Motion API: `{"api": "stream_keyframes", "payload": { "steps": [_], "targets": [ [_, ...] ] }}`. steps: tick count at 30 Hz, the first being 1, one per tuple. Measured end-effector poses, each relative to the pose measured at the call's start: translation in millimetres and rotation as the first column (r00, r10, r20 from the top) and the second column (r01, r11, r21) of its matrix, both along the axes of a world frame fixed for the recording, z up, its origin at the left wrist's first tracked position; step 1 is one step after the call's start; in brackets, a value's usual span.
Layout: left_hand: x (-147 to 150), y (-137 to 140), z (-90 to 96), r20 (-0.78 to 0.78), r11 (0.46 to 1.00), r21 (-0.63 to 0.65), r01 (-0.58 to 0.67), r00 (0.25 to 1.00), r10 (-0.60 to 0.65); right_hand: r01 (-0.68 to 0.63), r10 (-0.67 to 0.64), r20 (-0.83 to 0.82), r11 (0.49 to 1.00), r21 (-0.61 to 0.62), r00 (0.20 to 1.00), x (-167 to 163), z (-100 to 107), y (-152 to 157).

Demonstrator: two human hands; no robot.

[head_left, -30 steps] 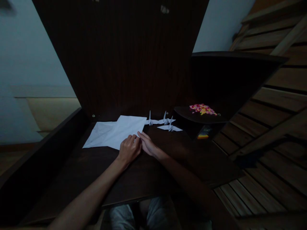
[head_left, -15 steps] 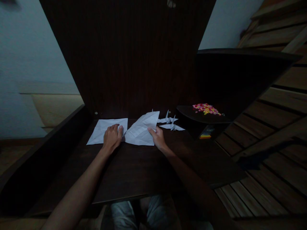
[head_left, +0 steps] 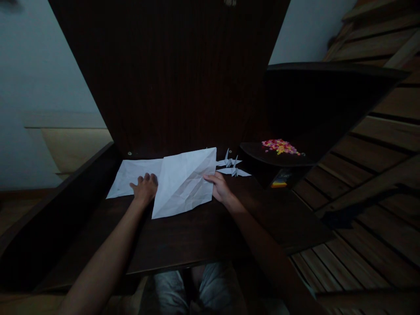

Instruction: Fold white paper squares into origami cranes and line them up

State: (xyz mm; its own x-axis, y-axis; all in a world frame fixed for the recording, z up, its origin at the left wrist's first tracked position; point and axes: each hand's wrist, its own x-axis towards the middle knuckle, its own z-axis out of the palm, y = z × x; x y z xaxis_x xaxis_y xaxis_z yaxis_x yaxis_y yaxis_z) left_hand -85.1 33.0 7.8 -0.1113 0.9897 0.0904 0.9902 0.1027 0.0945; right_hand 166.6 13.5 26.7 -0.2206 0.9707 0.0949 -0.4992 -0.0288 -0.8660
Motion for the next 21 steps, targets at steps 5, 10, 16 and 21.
{"api": "stream_keyframes", "payload": {
  "steps": [5,10,16,21],
  "targets": [
    [-0.7,1.7,0.3,0.035,1.0,0.001,-0.027,0.999,0.027,0.01,-0.011,0.025,1.0,0.008,1.0,1.7,-1.8,0.8],
    [-0.9,4.4,-2.0,0.07,0.994,0.012,-0.107,0.992,0.106,0.019,-0.019,0.022,1.0,0.004,1.0,1.3,-1.5,0.0],
    [-1.7,5.9,-1.9,0.163,0.977,0.206,-0.062,0.986,0.028,0.011,-0.011,0.007,1.0,-0.008,1.0,1.7,-0.6,0.2],
    [8.7,6.5,7.1,0.598,0.952,0.293,0.092,0.759,-0.258,0.115,-0.116,0.002,0.992,0.046,0.993,8.7,-1.8,5.9]
  ]
}}
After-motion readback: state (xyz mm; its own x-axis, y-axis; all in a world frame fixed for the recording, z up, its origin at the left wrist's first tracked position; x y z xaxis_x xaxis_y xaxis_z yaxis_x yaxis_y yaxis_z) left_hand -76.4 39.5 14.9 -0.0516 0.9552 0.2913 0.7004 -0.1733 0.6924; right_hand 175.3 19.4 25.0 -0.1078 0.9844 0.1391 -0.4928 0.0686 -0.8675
